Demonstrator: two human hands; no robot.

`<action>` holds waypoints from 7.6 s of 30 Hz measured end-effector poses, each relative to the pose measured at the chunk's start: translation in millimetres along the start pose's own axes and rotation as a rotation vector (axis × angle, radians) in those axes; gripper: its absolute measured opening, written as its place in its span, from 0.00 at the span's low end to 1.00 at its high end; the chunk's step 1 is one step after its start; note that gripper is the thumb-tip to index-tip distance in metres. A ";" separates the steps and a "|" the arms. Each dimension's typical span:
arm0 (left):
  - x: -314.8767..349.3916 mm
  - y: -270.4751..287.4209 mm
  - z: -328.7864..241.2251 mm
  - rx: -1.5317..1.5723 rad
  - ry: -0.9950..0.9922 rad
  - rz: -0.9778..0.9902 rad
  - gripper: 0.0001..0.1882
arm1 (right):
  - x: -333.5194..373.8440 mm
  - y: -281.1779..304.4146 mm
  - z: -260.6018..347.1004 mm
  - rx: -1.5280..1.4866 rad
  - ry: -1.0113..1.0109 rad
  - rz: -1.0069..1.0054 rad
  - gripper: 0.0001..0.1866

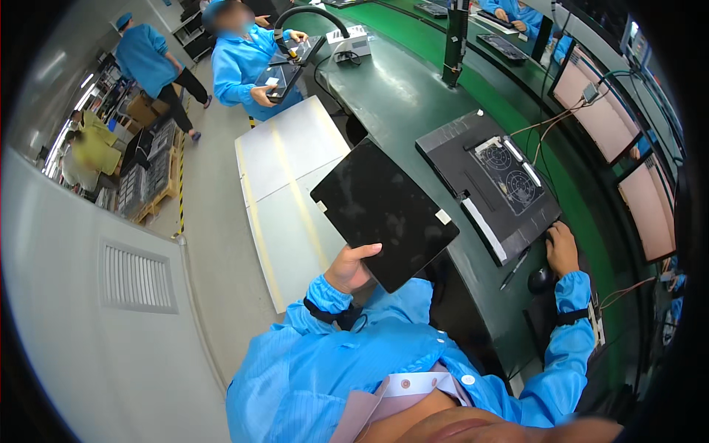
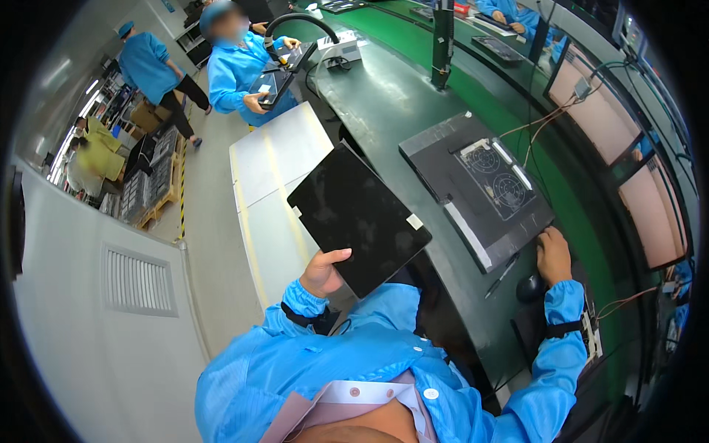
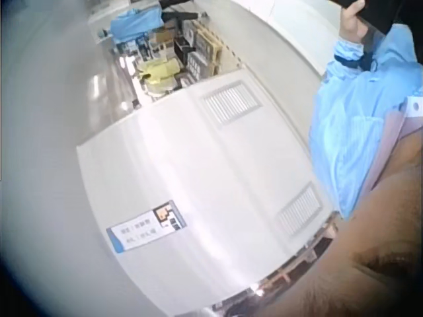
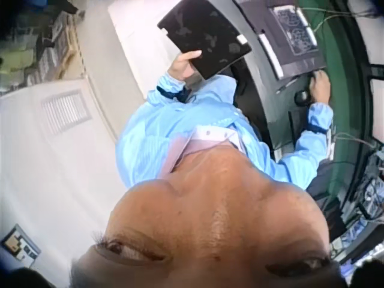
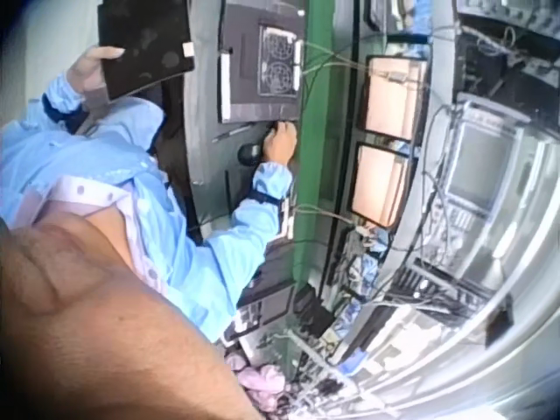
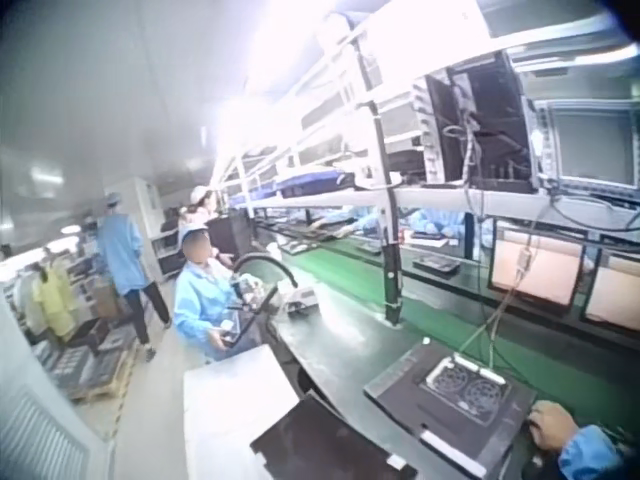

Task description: The recorder performs assembly and quality control tasks on tablet devices on a production line, including applying films and checking screens.

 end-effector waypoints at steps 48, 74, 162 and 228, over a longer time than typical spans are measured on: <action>-4.9 -60.8 -60.2 -1.488 0.416 0.458 0.29 | 12.4 92.3 214.8 -0.558 0.354 -0.224 0.21; -23.8 -90.5 -33.5 -1.595 0.460 0.538 0.24 | 25.7 112.1 193.6 -0.390 0.308 -0.403 0.09; 0.1 -162.8 294.0 -1.336 -0.688 0.731 0.05 | 607.7 288.2 -67.8 0.552 -0.926 -0.215 0.28; -37.3 -131.0 166.3 -0.224 0.344 0.377 0.26 | 470.5 180.8 -6.1 0.792 -1.126 -0.630 0.27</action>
Point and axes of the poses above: each hand's wrist, its own x-axis away from the middle knuckle, its own y-axis out of the back of the hand, z = x × y, the point moved 2 cm from there along -x, towards the middle knuckle, and after that the axes turned 9 degrees about -z, right-handed, at the moved point
